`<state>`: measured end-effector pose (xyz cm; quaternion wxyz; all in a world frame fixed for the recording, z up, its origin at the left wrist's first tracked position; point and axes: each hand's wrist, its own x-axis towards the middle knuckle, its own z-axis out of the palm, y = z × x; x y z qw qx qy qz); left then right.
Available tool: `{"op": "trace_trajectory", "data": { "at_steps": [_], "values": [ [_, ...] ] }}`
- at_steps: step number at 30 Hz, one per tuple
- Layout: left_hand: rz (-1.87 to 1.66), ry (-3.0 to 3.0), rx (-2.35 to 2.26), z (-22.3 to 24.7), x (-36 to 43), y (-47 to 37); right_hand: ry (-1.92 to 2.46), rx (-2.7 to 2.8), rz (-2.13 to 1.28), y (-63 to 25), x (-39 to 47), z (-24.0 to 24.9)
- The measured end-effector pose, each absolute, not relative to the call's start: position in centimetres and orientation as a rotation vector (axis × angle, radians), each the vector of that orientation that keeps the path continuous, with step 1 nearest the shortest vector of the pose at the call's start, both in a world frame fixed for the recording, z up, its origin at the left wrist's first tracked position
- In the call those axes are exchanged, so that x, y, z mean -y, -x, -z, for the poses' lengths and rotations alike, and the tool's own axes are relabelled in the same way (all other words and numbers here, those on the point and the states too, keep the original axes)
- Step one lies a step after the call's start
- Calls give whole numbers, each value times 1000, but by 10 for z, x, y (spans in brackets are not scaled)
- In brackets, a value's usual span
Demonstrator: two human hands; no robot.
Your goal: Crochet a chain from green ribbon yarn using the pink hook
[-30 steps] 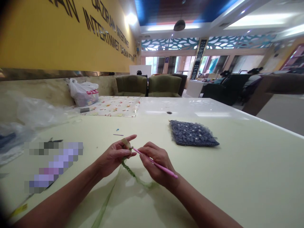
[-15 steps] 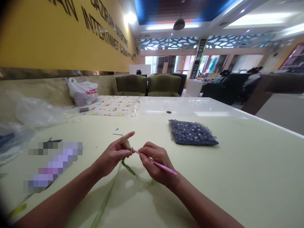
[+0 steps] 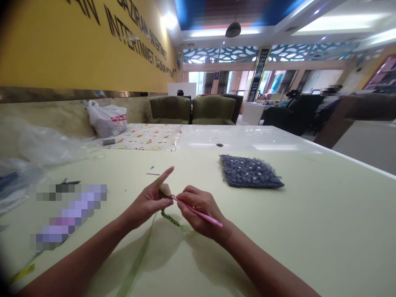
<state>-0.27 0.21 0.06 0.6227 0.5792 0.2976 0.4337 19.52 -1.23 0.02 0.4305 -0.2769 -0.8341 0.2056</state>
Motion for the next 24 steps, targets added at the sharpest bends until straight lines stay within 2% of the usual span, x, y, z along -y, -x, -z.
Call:
{"op": "trace_trajectory", "data": {
  "at_steps": [8,15,17,24],
  "values": [
    [-940,-1172,-681,0,3,-2,742,2210,39,-190,10,17],
    [-1076,-1151,-769,5,12,-12,954,2152,320,-182,18,20],
    [-1070,-1087,-756,5,12,-12,951,2117,293,-180,19,20],
    [-971,-1061,-722,1,9,-7,847,2027,-128,-182,17,22]
  ]
}}
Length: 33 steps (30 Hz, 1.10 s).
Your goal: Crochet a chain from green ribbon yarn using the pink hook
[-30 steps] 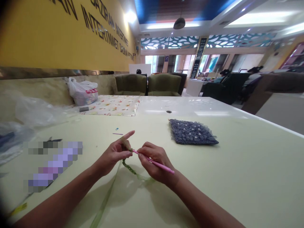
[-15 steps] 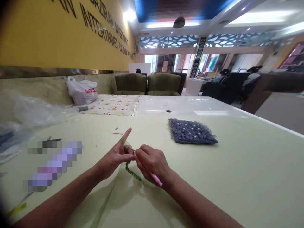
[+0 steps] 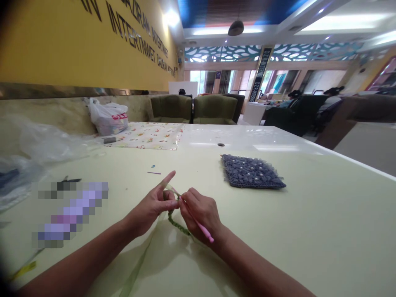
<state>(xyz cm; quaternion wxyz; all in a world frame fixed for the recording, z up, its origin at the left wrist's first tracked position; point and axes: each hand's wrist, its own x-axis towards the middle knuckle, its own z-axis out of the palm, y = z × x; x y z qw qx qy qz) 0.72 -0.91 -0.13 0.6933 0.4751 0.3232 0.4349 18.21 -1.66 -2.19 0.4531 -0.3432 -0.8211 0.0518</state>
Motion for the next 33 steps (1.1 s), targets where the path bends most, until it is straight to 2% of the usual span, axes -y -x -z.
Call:
{"op": "trace_trajectory", "data": {
  "at_steps": [8,18,27,33],
  "values": [
    [-1068,-1109,-726,5,5,-10,846,2009,-227,-185,11,23],
    [-1050,-1077,-820,3,7,-10,843,2177,247,-187,9,24],
    [-1102,-1123,-807,3,11,-14,909,2115,41,-184,14,23],
    [-1177,-998,-834,8,14,-20,991,2072,473,-177,16,24]
  ]
}}
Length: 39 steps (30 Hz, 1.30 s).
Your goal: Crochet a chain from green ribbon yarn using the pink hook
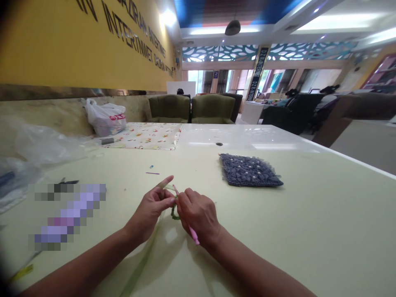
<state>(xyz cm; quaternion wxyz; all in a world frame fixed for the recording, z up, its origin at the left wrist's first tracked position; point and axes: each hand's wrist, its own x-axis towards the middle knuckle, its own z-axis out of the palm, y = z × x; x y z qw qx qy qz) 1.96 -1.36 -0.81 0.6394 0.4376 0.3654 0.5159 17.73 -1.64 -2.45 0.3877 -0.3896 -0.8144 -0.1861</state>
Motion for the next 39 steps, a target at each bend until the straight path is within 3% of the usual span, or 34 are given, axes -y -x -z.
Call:
{"op": "trace_trajectory", "data": {
  "at_steps": [5,12,19,26,32,39],
  "values": [
    [-1003,-721,-661,3,9,-14,862,2061,556,-177,18,19],
    [-952,-700,-563,-11,5,-5,701,2009,109,-183,18,23],
    [-968,-782,-565,-12,-2,5,734,1968,-202,-187,20,15],
    [-953,-860,-610,-6,-6,8,819,1866,-746,-194,18,2],
    [-934,-988,-664,0,-1,-1,793,1940,-377,-191,11,10],
    [-922,-1085,-710,1,0,-2,677,1967,-328,-188,11,10]
  ]
}}
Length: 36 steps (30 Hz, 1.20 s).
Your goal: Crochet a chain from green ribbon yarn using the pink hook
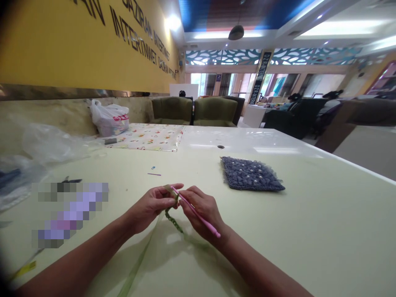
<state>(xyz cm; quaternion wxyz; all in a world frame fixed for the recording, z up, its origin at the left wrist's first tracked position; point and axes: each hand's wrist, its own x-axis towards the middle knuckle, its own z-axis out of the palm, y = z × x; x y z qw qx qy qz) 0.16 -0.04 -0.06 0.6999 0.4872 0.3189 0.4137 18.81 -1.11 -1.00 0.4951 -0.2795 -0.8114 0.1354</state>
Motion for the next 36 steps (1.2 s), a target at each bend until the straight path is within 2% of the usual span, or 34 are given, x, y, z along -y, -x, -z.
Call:
{"op": "trace_trajectory", "data": {
  "at_steps": [22,31,36],
  "values": [
    [-857,-948,-705,0,-1,0,713,2153,-34,-189,7,15],
    [-1162,-1020,-868,8,13,-17,886,2173,562,-182,10,22],
    [-1039,-822,-743,3,12,-15,897,2097,634,-178,17,16]
  ]
}}
